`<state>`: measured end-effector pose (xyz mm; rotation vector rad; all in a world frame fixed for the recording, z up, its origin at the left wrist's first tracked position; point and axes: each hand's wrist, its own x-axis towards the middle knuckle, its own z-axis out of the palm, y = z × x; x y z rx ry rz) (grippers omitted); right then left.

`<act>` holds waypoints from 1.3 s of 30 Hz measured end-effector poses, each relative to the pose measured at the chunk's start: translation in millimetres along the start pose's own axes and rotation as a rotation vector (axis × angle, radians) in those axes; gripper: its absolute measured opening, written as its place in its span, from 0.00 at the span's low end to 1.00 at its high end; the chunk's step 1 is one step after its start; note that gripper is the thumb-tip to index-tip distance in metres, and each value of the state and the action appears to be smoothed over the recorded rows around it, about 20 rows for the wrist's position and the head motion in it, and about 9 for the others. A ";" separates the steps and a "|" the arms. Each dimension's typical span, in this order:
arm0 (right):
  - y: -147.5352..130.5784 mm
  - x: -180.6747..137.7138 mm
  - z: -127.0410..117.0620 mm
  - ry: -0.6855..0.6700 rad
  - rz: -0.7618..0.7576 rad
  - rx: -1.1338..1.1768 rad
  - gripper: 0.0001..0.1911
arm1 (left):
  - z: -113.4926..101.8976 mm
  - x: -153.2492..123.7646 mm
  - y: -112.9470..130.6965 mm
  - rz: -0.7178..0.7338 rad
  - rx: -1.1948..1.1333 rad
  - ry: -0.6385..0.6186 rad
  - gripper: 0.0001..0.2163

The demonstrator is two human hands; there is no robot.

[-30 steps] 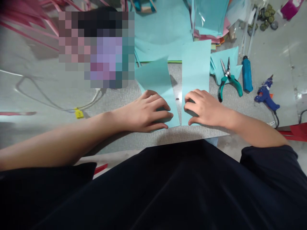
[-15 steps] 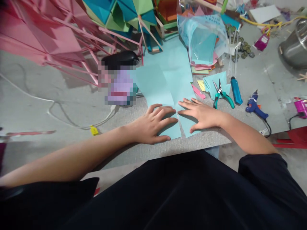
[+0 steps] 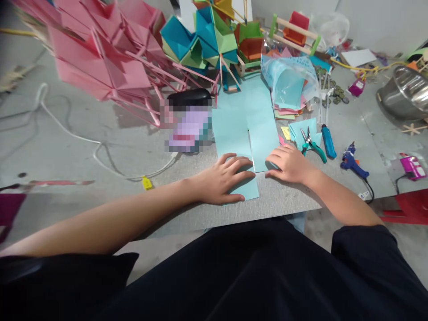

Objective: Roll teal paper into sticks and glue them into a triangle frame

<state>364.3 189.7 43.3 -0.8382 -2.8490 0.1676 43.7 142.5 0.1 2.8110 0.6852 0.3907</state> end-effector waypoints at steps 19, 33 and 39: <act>18.8 41.2 29.4 0.055 0.230 -0.008 0.48 | -1.5 2.3 2.5 0.008 0.018 0.002 0.32; 57.9 128.0 30.5 -0.199 0.459 -0.013 0.48 | 1.2 5.1 4.7 0.016 0.026 0.005 0.33; 62.8 148.6 28.7 -0.224 0.512 0.000 0.46 | 0.2 5.7 6.4 -0.002 0.040 -0.017 0.32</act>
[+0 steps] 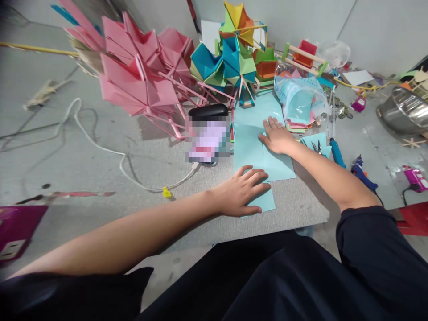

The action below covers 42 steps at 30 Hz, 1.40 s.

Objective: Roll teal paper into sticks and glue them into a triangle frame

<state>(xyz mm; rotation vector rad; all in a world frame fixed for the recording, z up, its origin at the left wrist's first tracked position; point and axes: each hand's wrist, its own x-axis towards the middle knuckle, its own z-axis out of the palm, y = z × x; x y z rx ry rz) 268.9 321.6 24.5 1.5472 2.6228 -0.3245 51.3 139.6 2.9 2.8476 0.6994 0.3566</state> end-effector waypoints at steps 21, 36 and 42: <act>10.3 -155.4 -10.9 0.428 -0.835 -0.504 0.13 | -9.5 1.1 7.6 -0.096 0.027 -0.114 0.35; 0.0 -139.6 3.5 0.372 -0.754 -0.357 0.17 | -2.3 -0.5 7.3 -0.101 0.031 -0.091 0.38; -7.0 -139.4 -5.7 0.280 -0.785 -0.365 0.14 | -2.4 -1.3 7.8 -0.132 0.000 -0.083 0.37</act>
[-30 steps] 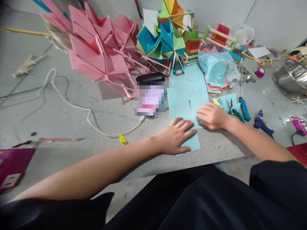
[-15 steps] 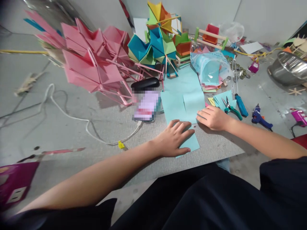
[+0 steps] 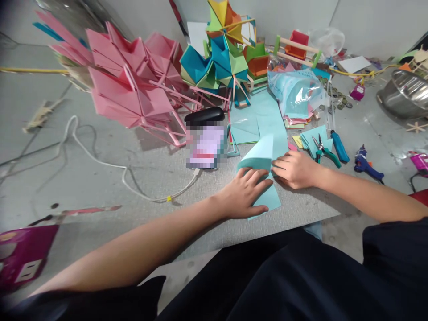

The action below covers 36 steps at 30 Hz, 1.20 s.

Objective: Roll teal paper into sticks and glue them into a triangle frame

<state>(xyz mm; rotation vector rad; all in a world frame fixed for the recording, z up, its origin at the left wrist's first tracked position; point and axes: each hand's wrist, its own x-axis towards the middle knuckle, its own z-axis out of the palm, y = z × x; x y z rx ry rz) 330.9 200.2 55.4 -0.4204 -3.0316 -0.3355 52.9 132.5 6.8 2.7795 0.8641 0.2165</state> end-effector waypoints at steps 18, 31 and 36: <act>15.2 1.1 27.1 0.122 0.474 0.041 0.29 | -4.5 -0.2 1.4 -0.011 0.028 -0.025 0.37; 21.2 4.7 38.2 0.386 0.796 0.484 0.24 | -4.8 0.5 2.2 -0.017 0.006 -0.017 0.36; 26.5 9.6 46.2 0.550 1.016 0.690 0.15 | -6.0 1.5 2.1 -0.012 0.013 -0.034 0.36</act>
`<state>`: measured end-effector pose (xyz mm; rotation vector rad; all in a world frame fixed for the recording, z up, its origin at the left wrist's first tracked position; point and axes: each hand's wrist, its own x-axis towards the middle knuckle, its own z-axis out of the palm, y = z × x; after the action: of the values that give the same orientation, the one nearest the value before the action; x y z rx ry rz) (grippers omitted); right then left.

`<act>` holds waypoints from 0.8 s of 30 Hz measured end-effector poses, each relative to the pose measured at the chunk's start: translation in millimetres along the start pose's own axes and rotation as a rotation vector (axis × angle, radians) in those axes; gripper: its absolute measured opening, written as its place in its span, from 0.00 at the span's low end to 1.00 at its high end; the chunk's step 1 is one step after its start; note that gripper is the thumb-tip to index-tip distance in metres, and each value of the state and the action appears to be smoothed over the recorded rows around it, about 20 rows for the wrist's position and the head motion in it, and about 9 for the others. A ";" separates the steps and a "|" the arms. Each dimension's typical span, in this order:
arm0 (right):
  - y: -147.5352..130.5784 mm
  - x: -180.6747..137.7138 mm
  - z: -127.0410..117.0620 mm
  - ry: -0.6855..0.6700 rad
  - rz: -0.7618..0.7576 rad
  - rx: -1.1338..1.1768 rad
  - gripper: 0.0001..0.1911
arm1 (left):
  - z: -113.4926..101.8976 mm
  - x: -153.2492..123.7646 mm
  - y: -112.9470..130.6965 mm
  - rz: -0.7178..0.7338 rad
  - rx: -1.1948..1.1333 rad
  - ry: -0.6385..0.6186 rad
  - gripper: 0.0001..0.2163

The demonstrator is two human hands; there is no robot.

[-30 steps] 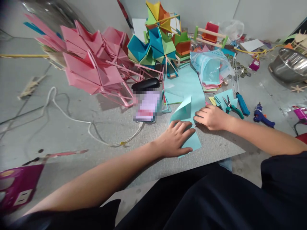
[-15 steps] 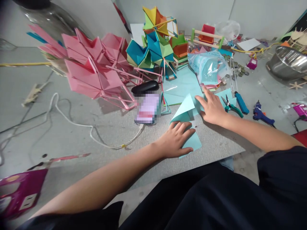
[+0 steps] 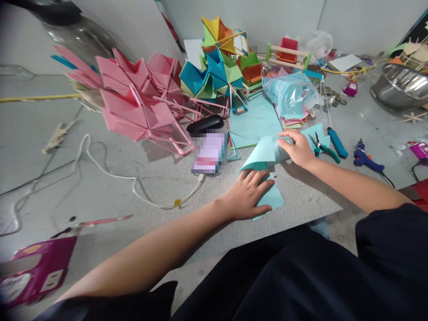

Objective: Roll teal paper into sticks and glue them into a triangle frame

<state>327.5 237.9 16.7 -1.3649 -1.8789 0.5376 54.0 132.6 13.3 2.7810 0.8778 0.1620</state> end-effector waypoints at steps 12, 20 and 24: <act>23.5 5.8 0.4 0.007 0.256 0.027 0.15 | -1.2 1.1 1.0 -0.013 -0.004 -0.021 0.34; 16.7 26.5 6.3 -0.052 0.399 0.087 0.11 | 0.2 0.9 1.6 -0.018 0.018 -0.046 0.35; 17.1 35.6 8.3 -0.054 0.406 0.071 0.18 | 1.0 1.9 2.4 -0.026 0.025 -0.052 0.36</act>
<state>326.1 277.8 10.7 -1.7078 -1.6089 0.8405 57.0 131.6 12.9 2.7820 0.9082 0.0747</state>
